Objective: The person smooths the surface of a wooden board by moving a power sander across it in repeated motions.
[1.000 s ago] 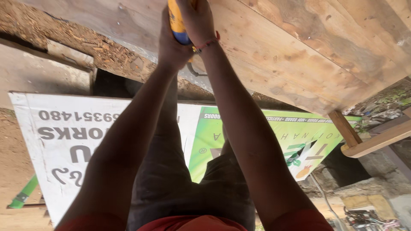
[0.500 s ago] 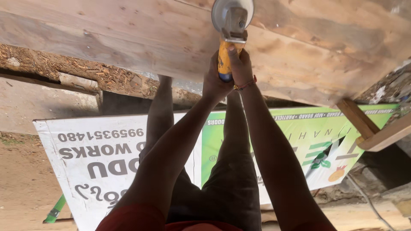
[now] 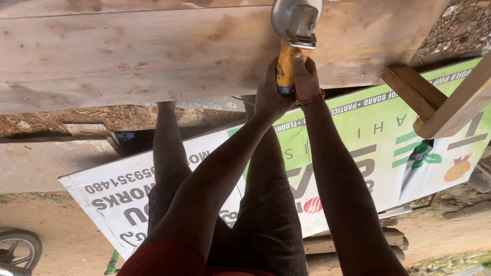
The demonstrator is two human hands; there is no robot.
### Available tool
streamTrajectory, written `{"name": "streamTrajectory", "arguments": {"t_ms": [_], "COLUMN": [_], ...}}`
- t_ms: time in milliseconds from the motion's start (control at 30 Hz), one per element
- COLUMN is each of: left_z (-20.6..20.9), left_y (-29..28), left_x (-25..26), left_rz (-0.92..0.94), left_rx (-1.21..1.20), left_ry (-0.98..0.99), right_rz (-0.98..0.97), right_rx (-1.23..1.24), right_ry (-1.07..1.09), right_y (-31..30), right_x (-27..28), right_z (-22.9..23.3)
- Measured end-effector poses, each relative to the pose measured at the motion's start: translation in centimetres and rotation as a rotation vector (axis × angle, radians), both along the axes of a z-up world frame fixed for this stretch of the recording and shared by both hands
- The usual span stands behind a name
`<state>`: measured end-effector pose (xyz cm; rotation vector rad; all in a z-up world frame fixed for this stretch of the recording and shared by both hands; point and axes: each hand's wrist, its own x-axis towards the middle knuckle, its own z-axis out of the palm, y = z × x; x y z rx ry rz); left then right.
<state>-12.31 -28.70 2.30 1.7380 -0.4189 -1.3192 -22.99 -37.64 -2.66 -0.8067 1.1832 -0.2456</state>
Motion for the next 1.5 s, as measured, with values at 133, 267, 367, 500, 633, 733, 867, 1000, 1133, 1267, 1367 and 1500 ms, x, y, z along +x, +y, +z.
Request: {"name": "streamTrajectory", "arguments": {"t_ms": [133, 267, 367, 500, 633, 733, 867, 1000, 1133, 1267, 1367, 1500], "left_z": [0.1, -0.8, -0.9, -0.4, -0.9, -1.4, -1.7, -1.7, -0.9, -1.1, -2.3, -3.8], "left_y": [-4.2, -8.9, -11.4, -13.5, -14.4, -12.7, -9.8, -5.1, 0.3, 6.0, 10.3, 14.8], "left_x": [-5.2, -9.2, -12.2, -14.1, -12.3, -9.3, -4.6, 0.2, 5.6, 11.4, 16.5, 23.8], "left_rz": [-0.078, -0.25, -0.376, -0.402, -0.244, -0.203, -0.19, -0.067, 0.016, 0.154, 0.276, 0.376], "left_rx": [0.001, -0.04, -0.023, 0.012, -0.041, -0.027, -0.037, -0.054, 0.05, 0.033, -0.026, -0.122], "left_ry": [0.009, -0.053, -0.057, -0.056, -0.04, -0.073, -0.109, -0.051, -0.045, -0.025, -0.051, -0.098], "right_rz": [-0.092, -0.259, -0.419, -0.351, -0.19, -0.187, -0.16, -0.068, 0.044, 0.24, 0.354, 0.484], "right_rx": [-0.062, -0.051, -0.044, -0.13, -0.187, -0.149, -0.14, -0.151, -0.138, -0.196, -0.221, -0.292], "right_ry": [-0.001, -0.001, -0.047, -0.006, -0.017, -0.07, -0.024, -0.032, -0.028, 0.06, -0.022, 0.082], "right_y": [-3.5, -7.4, -9.3, -11.4, -13.6, -12.4, -9.5, -5.7, -0.1, 4.9, 8.4, 12.3], "right_x": [-5.8, -11.7, -15.5, -17.1, -14.6, -11.4, -6.2, 0.5, 7.5, 15.9, 23.4, 32.8], "right_z": [0.4, 0.6, 0.6, 0.7, -0.1, -0.9, -1.0, -2.1, -0.9, 0.1, -0.1, -1.1]}}
